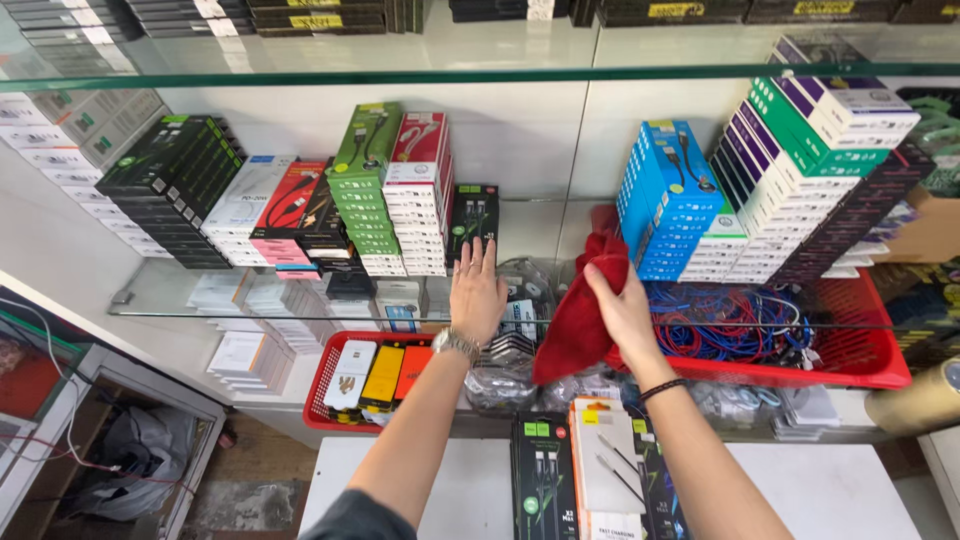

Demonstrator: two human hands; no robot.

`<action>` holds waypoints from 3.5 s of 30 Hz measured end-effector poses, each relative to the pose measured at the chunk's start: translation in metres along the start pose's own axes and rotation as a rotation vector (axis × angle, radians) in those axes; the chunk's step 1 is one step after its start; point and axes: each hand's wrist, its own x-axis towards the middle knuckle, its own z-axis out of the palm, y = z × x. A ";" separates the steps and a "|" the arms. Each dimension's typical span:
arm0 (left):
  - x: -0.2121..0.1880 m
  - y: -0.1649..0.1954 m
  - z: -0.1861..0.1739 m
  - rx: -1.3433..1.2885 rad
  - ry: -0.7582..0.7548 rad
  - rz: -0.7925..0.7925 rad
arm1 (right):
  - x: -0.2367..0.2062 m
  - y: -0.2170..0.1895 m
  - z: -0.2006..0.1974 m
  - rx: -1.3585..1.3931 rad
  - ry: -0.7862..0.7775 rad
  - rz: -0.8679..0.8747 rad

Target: The person wipes packaged phone accessory boxes with a red cloth, then stacks clear phone cases and black phone cases into piles on the counter, arranging them one at a time.

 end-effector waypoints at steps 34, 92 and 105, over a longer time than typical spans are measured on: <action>-0.240 0.149 -0.074 -1.507 -0.146 -0.949 | -0.179 0.006 -0.032 -0.148 -0.056 -0.143; -0.029 -0.043 -0.058 -0.688 -0.078 -0.490 | 0.116 0.016 0.146 -0.532 -0.311 -0.216; -0.103 0.002 0.013 -0.812 -0.232 -0.578 | 0.061 0.033 0.024 -1.026 -0.209 -0.305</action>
